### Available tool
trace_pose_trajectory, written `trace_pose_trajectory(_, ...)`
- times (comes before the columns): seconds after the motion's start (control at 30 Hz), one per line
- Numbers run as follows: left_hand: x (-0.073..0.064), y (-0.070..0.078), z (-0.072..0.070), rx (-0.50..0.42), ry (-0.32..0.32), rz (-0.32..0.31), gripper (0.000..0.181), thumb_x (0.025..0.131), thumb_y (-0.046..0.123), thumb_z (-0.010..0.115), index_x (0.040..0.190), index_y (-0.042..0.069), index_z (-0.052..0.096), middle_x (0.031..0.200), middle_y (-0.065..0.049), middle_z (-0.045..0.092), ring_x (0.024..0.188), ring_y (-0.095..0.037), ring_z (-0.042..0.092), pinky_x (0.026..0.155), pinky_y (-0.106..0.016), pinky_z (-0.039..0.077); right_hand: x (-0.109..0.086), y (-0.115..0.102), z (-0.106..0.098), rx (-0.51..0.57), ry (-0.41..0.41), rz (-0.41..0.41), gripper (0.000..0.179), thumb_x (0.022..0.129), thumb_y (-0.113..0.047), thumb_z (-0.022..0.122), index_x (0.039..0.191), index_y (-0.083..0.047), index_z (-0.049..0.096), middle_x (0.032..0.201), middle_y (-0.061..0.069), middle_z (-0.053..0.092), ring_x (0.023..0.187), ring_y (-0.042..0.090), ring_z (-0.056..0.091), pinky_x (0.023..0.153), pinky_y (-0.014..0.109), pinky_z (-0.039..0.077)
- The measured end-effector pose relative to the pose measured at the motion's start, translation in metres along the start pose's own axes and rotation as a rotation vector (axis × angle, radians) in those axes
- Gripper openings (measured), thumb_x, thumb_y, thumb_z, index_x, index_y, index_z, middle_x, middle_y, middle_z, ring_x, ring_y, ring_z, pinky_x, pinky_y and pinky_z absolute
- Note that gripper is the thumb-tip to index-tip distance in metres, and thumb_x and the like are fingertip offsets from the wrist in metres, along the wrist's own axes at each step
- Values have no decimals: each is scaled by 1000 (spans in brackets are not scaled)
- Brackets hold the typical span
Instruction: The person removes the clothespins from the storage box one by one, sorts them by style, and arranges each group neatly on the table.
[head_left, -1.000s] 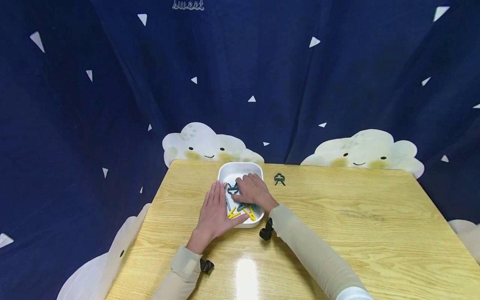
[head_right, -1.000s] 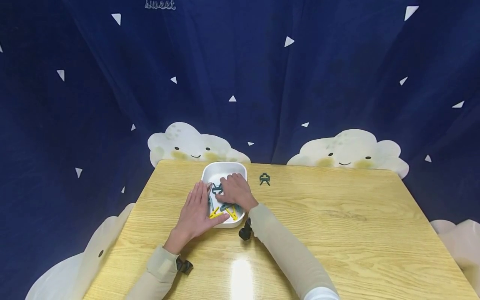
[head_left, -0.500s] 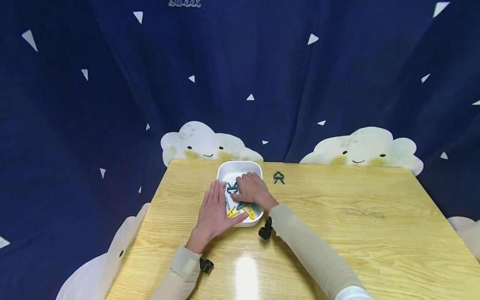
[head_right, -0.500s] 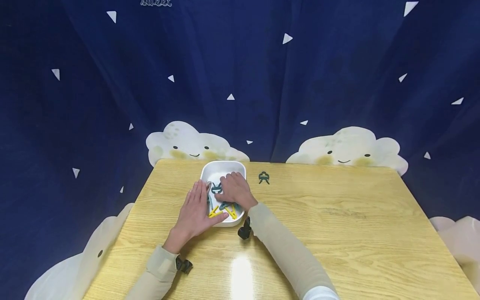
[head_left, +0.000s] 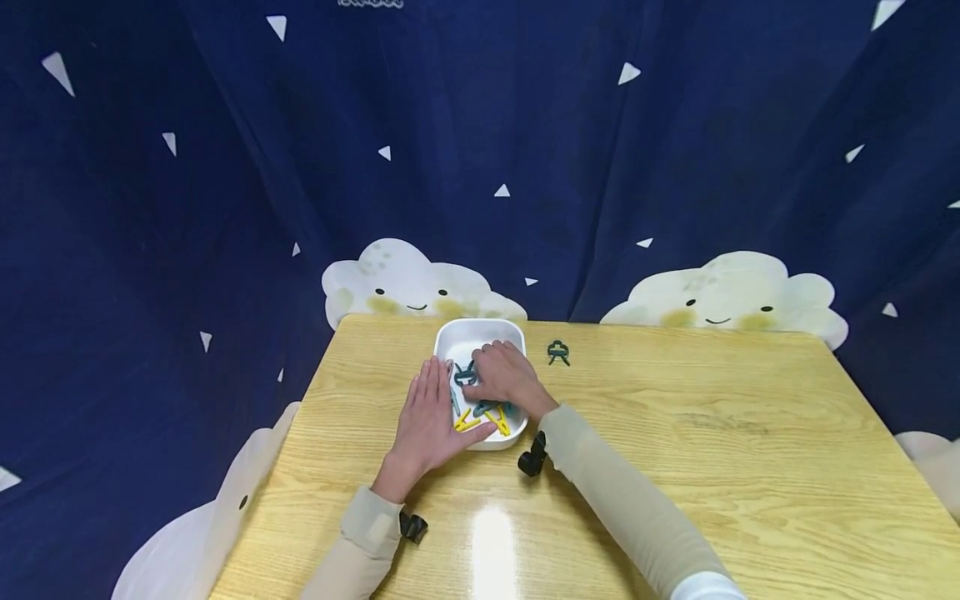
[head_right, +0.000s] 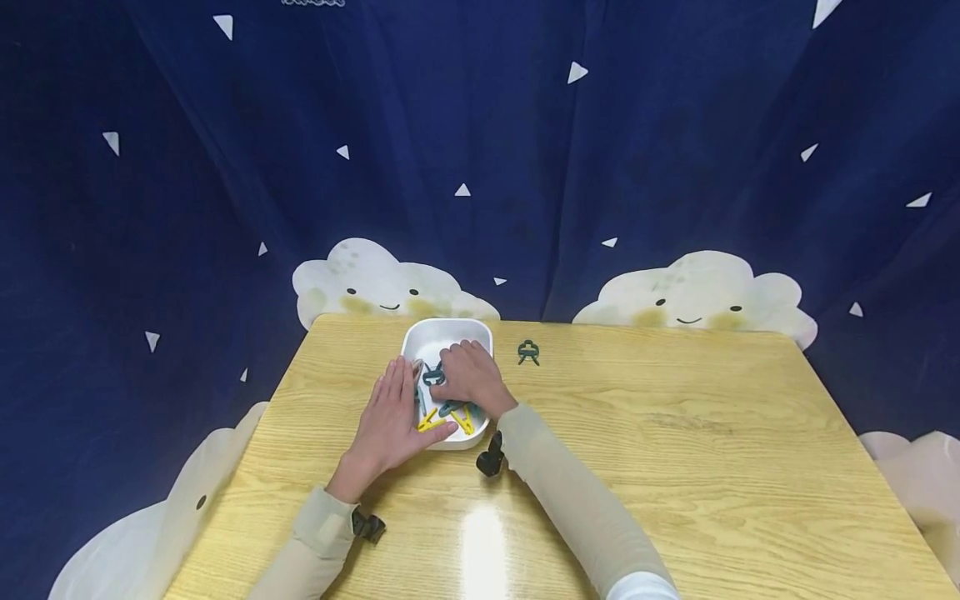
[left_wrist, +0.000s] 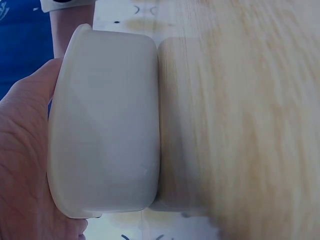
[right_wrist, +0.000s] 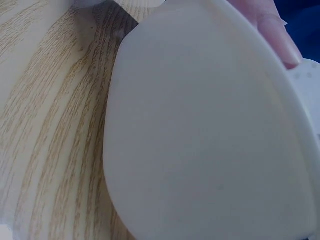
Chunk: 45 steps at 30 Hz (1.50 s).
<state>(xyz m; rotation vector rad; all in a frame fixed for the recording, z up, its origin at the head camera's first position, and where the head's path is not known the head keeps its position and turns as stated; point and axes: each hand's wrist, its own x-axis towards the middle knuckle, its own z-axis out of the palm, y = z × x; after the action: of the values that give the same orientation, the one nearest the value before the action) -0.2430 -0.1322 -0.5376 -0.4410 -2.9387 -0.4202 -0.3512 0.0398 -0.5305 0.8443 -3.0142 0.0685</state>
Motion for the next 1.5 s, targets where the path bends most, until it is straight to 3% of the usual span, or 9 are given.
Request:
trace_pose_trajectory(0.17,1,1,-2,4,-7,-3,134,80,96,43,165,-4,14,173,-25,7,161,-34,1,130,-50,11,0,1,-2,23,38,-8,54,85,-63,67,104,-12,70,87,-1,63,83,20,54,86,39,46)
trace_pose_trajectory(0.4,1,1,-2,21,-11,2,134,81,95,44,164,-5,14,173,-25,7,161,-33,0,130,-50,11,-2,1,-3,61,68,8,63,85,-64,66,118,-10,70,99,2,68,91,21,55,100,44,46)
trace_pose_trajectory(0.57,0,1,-2,29,6,7,134,81,95,44,164,-6,16,172,-27,9,161,-38,7,129,-51,14,-3,1,-5,111,131,9,68,86,-62,67,125,-7,68,106,5,71,96,23,57,97,43,46)
trace_pose_trajectory(0.73,0,2,-4,13,17,7,135,80,95,46,164,-6,16,172,-27,10,161,-37,5,129,-51,14,-6,2,-8,206,223,16,72,84,-57,74,132,-3,66,118,9,73,111,28,62,102,45,46)
trace_pose_trajectory(0.97,-1,3,-4,23,-13,-9,137,79,98,41,165,-4,13,173,-25,8,161,-33,-1,130,-49,10,-11,5,-9,209,262,-14,74,81,-58,73,133,-6,66,126,9,72,123,29,62,112,48,42)
trace_pose_trajectory(1.13,-3,4,-3,-2,-7,-4,136,79,97,44,165,-4,15,172,-25,9,161,-35,2,130,-51,12,-14,9,-9,235,276,17,75,80,-57,70,135,-7,65,132,9,70,134,29,57,121,48,35)
trace_pose_trajectory(1.27,-3,4,-2,-9,-1,-4,135,79,97,44,165,-4,16,172,-26,10,161,-36,5,129,-52,13,-18,19,-8,246,289,38,74,80,-56,72,135,-7,66,134,9,69,136,29,56,117,49,39)
trace_pose_trajectory(1.5,-2,3,-4,0,-8,-12,136,78,97,45,165,-2,15,173,-25,8,161,-35,3,130,-51,12,-28,40,-7,276,346,42,71,79,-53,74,132,-6,68,129,10,71,121,30,62,106,48,46)
